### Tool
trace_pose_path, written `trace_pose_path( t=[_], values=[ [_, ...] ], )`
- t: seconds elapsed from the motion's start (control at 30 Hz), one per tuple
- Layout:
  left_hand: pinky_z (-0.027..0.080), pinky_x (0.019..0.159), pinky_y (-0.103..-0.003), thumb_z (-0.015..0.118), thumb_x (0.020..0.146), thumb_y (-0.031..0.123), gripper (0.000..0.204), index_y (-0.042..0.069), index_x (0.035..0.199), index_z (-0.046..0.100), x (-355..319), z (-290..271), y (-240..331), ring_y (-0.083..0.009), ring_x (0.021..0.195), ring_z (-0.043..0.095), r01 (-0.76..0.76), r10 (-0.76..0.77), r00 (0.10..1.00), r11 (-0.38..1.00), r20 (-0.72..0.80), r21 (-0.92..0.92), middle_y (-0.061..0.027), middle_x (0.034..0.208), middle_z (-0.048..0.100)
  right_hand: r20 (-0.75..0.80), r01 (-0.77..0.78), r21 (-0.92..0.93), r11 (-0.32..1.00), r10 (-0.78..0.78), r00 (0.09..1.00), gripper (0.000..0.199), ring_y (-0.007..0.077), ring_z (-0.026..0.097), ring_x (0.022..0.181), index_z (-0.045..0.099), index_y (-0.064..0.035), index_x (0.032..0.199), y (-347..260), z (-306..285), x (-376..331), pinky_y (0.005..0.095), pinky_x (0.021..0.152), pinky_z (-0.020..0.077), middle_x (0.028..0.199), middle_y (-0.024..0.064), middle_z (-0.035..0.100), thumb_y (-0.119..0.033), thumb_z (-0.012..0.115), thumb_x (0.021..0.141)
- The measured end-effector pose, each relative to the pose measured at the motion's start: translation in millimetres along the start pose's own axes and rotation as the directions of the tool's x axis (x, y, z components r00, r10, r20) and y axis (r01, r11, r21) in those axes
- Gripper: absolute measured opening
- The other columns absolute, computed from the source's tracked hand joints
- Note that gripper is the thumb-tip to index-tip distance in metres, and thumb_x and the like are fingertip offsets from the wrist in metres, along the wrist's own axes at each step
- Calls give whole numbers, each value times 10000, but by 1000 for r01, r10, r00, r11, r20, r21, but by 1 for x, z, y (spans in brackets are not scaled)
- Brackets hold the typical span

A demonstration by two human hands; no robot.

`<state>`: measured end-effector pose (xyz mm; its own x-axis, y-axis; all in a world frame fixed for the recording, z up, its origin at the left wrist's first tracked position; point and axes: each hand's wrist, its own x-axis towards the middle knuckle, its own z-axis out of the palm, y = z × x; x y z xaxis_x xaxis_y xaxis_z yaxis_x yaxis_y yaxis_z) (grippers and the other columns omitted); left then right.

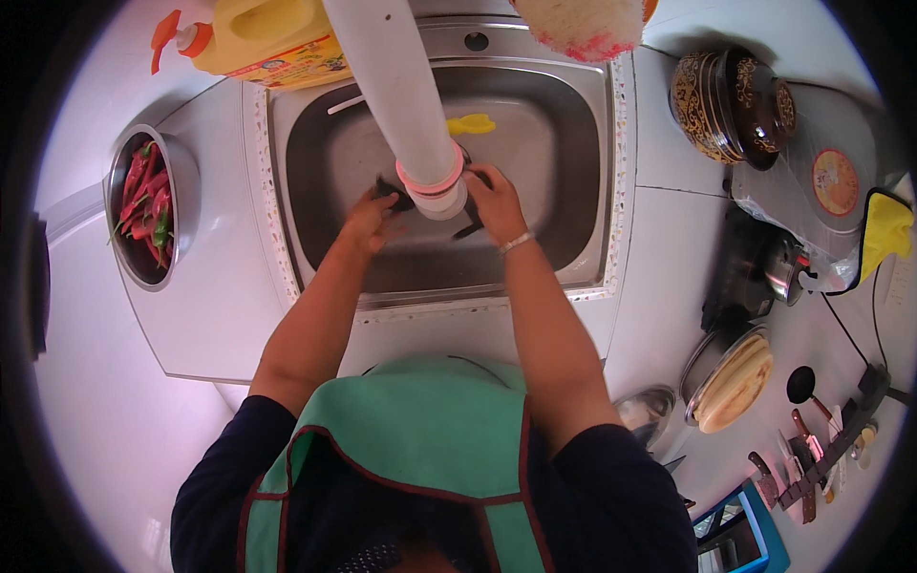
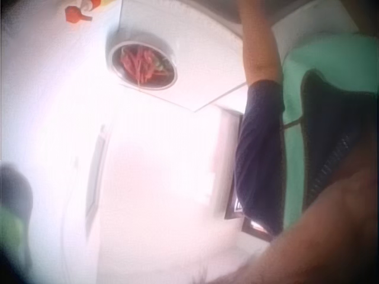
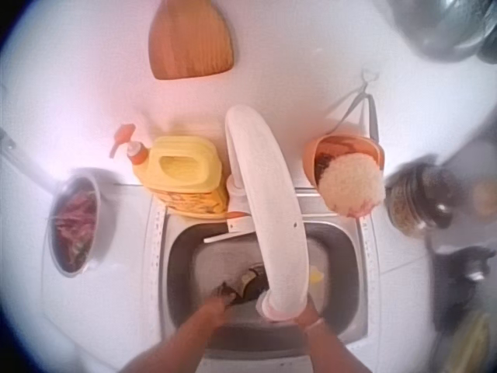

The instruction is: The person wipes a wooden counter and a stovetop with a cloth, washes the cloth in a sink, and pours liquid from a container into a bowl. They stir noodles in a pot with chopsticks and serve food from a pan into a bowl using a spoon.

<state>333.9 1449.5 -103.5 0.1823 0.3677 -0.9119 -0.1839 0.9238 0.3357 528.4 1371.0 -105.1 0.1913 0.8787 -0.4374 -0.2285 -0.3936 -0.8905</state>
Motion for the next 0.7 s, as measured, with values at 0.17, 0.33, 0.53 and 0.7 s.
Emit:
trace_pose_path(
  t=[0.17,0.33,0.53,0.7],
  values=[
    [459,882,-379,592,855,240,446,45,1237,473,34,-12,-6,-205,1049,517,379,-179,822,881,541,-284,-117,1177,517,481,745,-461,482,-570,666,132,308,505,832,528,-34,817,-10,72,6,406,737,423,891,141,506,-112,614,755],
    [433,891,-340,541,872,299,403,55,1192,504,8,-2,-14,-193,1021,513,40,42,840,990,541,-138,-95,1136,527,299,571,-584,577,-501,812,126,309,548,830,570,-70,781,-50,127,-61,412,657,447,790,86,562,-162,626,717],
    [408,871,-347,463,908,333,352,63,1123,530,-10,41,-31,-206,979,495,85,4,972,926,236,-367,-77,1046,537,-59,-4,166,986,14,998,88,335,570,870,589,-79,708,-15,73,38,377,739,470,791,120,602,-162,612,694],
    [396,917,-383,481,869,345,384,52,1112,532,10,31,-39,-235,1099,490,30,36,983,937,182,-349,-117,1176,522,-317,-82,-626,776,-157,935,146,329,553,948,568,-65,615,-3,87,30,363,841,434,861,158,584,-184,641,662]
  ],
)
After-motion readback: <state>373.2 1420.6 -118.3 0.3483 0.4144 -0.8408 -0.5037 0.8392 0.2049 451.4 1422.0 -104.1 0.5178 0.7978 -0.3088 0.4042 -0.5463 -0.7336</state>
